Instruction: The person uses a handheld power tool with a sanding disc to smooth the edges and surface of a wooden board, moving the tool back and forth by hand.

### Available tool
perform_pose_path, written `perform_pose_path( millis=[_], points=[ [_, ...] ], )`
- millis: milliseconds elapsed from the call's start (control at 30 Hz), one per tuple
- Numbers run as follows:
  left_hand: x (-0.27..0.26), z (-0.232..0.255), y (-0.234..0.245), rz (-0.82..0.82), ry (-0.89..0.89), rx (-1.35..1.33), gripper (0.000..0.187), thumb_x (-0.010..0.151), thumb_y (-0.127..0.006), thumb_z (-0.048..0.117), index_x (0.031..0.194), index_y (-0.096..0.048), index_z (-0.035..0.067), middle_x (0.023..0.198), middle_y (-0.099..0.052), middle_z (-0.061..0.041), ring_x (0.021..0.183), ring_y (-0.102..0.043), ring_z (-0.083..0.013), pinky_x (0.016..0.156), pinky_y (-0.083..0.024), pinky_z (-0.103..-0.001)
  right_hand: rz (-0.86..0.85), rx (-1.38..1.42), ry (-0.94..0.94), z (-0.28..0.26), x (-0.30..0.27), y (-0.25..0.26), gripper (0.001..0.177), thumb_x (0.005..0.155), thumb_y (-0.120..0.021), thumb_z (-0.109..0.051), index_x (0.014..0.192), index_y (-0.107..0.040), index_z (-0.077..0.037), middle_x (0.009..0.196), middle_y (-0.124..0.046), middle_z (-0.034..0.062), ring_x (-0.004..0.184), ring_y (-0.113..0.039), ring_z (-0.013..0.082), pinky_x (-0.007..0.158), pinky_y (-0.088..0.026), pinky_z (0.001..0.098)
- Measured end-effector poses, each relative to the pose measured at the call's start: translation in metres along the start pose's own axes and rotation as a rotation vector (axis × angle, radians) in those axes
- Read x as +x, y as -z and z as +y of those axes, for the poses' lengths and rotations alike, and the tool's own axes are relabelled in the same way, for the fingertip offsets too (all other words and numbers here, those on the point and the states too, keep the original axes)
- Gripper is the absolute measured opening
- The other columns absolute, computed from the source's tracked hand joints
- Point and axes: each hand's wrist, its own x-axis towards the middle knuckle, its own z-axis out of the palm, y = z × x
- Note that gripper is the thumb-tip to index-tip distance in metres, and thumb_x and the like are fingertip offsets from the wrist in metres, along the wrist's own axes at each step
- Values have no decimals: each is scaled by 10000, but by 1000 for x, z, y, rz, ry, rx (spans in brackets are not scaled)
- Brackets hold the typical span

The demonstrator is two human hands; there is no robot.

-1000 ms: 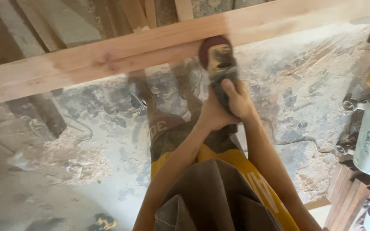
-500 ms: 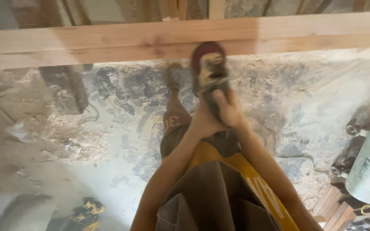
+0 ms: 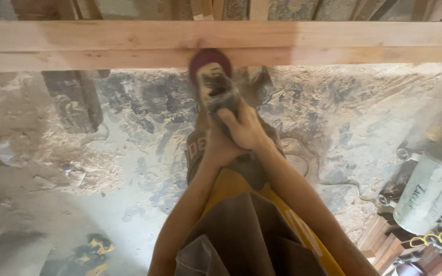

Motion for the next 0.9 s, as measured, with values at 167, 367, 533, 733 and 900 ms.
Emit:
perform_pose_path(
  millis=[167, 367, 533, 733, 900],
  points=[
    [6, -6, -65, -46, -53, -16, 1187, 576, -991, 284, 1488, -269, 49, 1361, -637, -172, 1259, -675, -311, 1038, -564, -420, 112, 3, -115, 25, -24, 53, 554, 990, -579, -377, 1386, -558, 9, 1252, -700, 245, 1220, -671, 363, 1027, -500, 423],
    [13, -6, -140, -123, 32, 32, 1248, 558, -959, 270, 1533, -211, 52, 1368, -626, -178, 1248, -668, -314, 1009, -569, -435, 152, 84, -79, 54, -49, 123, 547, 1004, -555, -388, 1374, -567, 15, 1243, -708, 221, 1193, -677, 333, 1023, -502, 412],
    [28, -4, -210, -135, -81, 145, 1243, 524, -978, 221, 1500, -234, 23, 1346, -593, -250, 1248, -639, -379, 994, -560, -460, 224, 124, -112, 88, -71, 183, 519, 1016, -561, -376, 1352, -593, 19, 1214, -715, 195, 1159, -665, 285, 999, -503, 395],
    [47, 7, -296, -340, 147, 333, 1271, 513, -943, 315, 1471, -173, -12, 1217, -682, -228, 1097, -705, -373, 916, -591, -428, 383, 119, -194, 160, -97, 253, 425, 1021, -560, -337, 1236, -659, 16, 1081, -727, 130, 993, -666, 209, 887, -534, 369],
    [66, 15, -349, -444, 161, 370, 1267, 461, -913, 297, 1465, -196, 8, 1086, -721, -228, 951, -745, -398, 847, -627, -426, 490, 442, -75, 220, -113, 301, 374, 1093, -554, -312, 1206, -651, 30, 1059, -671, 60, 942, -595, 145, 817, -510, 312]
  ],
)
